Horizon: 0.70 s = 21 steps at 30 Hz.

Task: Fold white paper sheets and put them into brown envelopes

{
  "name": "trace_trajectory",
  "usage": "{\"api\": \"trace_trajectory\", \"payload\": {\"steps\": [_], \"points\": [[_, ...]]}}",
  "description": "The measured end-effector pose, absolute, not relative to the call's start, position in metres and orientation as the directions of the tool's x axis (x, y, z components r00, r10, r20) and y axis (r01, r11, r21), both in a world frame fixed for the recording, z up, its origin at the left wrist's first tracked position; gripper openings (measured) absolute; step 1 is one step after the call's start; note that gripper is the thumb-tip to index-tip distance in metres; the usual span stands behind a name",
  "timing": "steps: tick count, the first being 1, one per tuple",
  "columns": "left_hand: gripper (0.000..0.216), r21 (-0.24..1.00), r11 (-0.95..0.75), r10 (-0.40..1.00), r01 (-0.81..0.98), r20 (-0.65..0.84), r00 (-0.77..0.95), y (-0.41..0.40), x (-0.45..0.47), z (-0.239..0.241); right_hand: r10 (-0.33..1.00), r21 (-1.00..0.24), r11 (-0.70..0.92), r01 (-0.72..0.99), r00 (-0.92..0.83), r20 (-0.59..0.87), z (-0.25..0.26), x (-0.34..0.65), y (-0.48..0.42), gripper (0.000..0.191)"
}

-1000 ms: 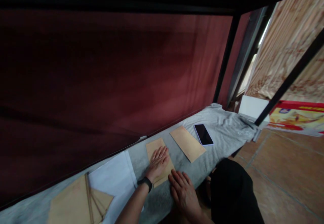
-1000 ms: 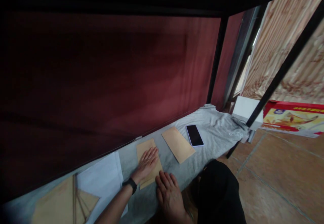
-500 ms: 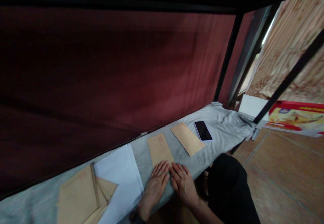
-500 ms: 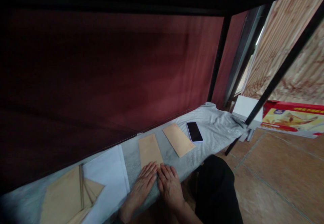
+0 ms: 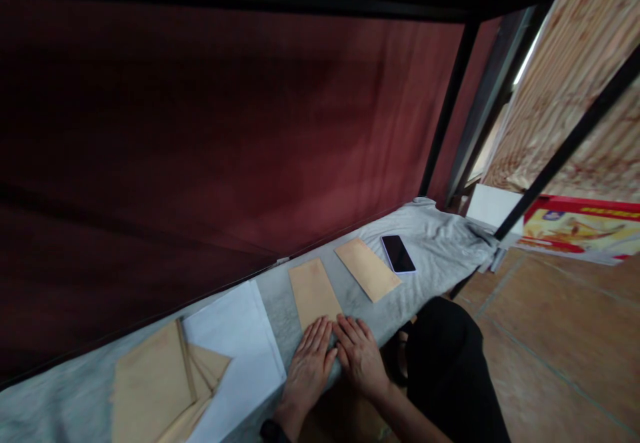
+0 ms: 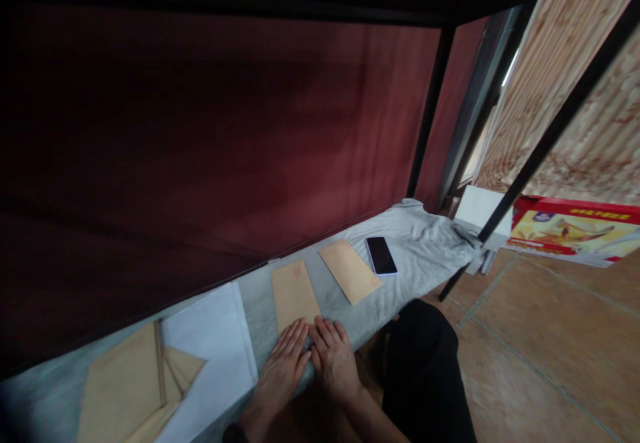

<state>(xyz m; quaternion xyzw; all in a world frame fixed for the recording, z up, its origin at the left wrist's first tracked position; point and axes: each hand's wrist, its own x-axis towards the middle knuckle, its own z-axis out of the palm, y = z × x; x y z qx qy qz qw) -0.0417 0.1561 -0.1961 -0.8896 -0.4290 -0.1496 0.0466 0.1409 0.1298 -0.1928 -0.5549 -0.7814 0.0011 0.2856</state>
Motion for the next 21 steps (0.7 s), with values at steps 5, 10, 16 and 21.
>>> {"api": "trace_trajectory", "payload": {"steps": [5,10,16,21], "points": [[0.057,-0.002,-0.619,0.743,0.785,0.323,0.586,0.151,-0.042,-0.198,0.888,-0.366,0.379,0.850,-0.222,0.404,-0.187,0.143,0.129,0.046],[0.055,0.000,-0.612,0.742,0.791,0.345,0.574,0.148,-0.042,-0.201,0.910,-0.423,0.375,0.825,-0.238,0.340,-0.183,0.149,0.143,0.037],[0.051,0.038,-0.620,0.745,0.784,0.343,0.572,0.150,-0.042,-0.202,0.841,-0.371,0.538,0.757,-0.449,0.303,-0.176,0.151,0.197,0.043],[0.050,0.030,-0.606,0.757,0.795,0.328,0.565,0.149,-0.041,-0.197,0.780,-0.286,0.624,0.727,-0.566,0.266,-0.179,0.148,0.245,0.047]]}}
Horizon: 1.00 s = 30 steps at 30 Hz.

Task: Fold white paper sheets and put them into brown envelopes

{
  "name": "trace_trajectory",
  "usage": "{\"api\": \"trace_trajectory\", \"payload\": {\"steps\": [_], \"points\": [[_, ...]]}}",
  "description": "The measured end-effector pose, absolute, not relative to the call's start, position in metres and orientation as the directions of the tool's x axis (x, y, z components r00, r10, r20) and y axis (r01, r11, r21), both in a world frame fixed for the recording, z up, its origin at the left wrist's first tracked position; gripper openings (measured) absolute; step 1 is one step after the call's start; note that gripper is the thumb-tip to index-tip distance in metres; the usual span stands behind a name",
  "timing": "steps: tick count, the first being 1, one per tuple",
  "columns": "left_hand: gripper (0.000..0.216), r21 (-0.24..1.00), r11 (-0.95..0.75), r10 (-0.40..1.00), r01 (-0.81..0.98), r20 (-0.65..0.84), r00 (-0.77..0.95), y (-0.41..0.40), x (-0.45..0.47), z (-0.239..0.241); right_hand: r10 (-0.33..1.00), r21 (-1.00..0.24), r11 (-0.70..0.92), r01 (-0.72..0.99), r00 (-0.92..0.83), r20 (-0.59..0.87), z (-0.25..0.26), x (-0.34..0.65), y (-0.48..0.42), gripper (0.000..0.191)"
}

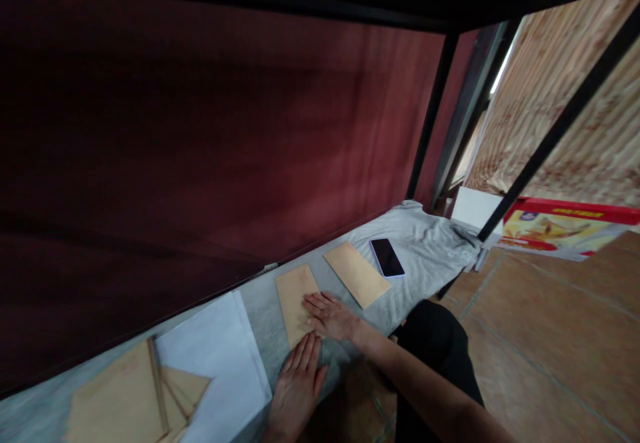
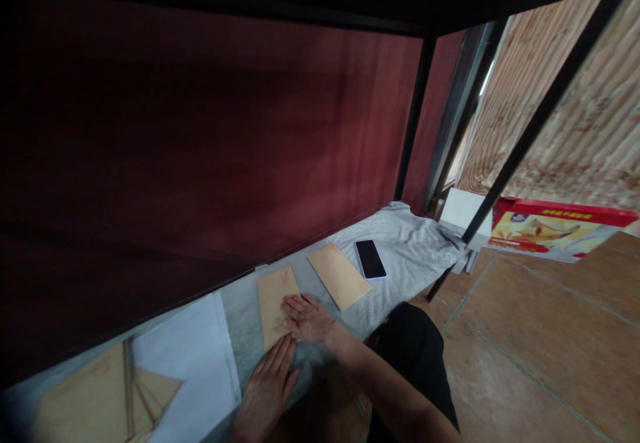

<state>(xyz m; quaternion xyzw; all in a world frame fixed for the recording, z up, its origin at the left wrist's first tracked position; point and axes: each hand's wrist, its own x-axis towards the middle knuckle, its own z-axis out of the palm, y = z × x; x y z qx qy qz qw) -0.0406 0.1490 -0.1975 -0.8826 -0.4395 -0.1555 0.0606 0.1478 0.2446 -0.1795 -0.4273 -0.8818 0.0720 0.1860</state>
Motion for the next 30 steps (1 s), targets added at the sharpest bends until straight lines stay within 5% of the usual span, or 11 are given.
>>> {"api": "trace_trajectory", "payload": {"steps": [17,30], "points": [[0.054,0.093,-0.578,0.802,0.811,0.250,0.543,0.141,-0.036,-0.185,0.854,-0.281,0.514,0.810,-0.455,0.252,-0.194,0.131,0.317,0.055],[0.050,0.085,-0.570,0.808,0.818,0.239,0.538,0.140,-0.034,-0.182,0.710,-0.363,0.690,0.627,-0.685,0.165,-0.184,0.168,0.235,0.054]]}}
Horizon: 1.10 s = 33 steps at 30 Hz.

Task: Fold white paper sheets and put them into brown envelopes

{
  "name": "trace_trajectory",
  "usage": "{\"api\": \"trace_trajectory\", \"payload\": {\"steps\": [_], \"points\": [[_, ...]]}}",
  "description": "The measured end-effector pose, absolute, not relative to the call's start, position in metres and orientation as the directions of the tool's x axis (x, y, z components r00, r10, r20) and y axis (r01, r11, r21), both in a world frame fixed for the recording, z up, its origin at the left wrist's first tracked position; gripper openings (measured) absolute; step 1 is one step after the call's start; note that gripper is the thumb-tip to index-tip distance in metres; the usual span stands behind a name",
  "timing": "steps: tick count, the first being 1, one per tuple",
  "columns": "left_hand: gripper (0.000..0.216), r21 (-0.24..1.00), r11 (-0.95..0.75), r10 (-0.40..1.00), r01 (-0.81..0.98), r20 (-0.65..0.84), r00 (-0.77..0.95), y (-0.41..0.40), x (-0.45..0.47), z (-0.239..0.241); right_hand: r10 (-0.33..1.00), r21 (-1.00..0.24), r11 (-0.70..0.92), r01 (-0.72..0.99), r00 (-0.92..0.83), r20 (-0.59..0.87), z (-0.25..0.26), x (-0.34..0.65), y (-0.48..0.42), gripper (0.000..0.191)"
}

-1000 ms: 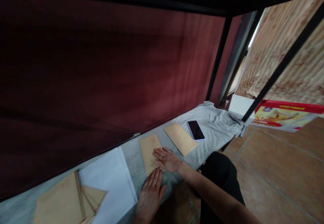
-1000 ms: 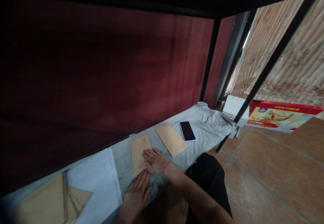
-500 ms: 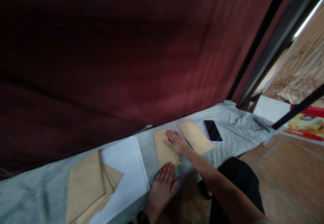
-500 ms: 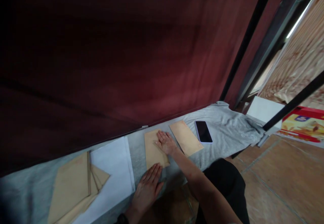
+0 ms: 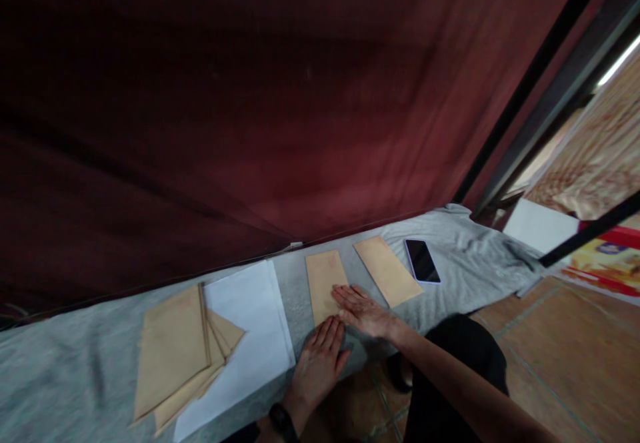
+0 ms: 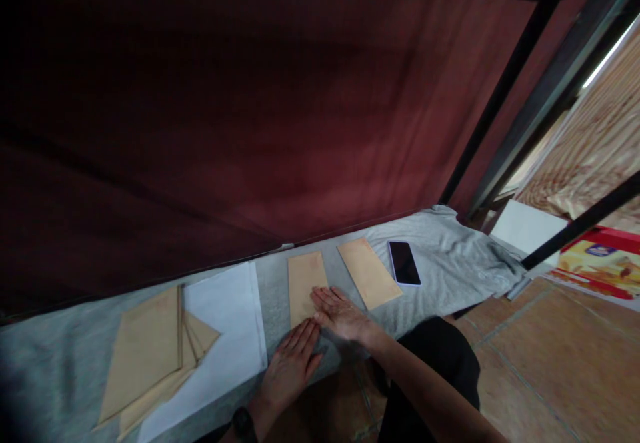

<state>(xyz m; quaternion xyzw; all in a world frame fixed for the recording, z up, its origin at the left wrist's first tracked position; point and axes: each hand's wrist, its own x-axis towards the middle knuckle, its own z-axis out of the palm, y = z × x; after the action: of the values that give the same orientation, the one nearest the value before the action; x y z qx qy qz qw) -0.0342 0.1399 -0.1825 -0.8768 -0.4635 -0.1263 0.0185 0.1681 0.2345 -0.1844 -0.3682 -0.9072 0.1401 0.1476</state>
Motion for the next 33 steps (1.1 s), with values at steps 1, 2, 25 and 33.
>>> {"api": "trace_trajectory", "payload": {"steps": [1,2,25,33], "points": [[0.050,0.081,-0.569,0.809,0.818,0.235,0.539,0.140,-0.034,-0.182,0.699,-0.387,0.691,0.610,-0.701,0.144,-0.183,0.171,0.227,0.053],[0.049,0.077,-0.570,0.808,0.818,0.233,0.540,0.140,-0.034,-0.182,0.689,-0.415,0.691,0.592,-0.713,0.131,-0.181,0.173,0.220,0.052],[0.044,0.118,-0.552,0.810,0.826,0.309,0.498,0.138,-0.030,-0.175,0.767,-0.423,0.606,0.674,-0.636,0.085,-0.172,0.074,0.291,0.051],[0.029,0.178,-0.517,0.841,0.837,0.292,0.456,0.136,-0.028,-0.182,0.701,-0.737,0.506,0.448,-0.711,0.049,-0.167,0.116,0.227,0.049]]}}
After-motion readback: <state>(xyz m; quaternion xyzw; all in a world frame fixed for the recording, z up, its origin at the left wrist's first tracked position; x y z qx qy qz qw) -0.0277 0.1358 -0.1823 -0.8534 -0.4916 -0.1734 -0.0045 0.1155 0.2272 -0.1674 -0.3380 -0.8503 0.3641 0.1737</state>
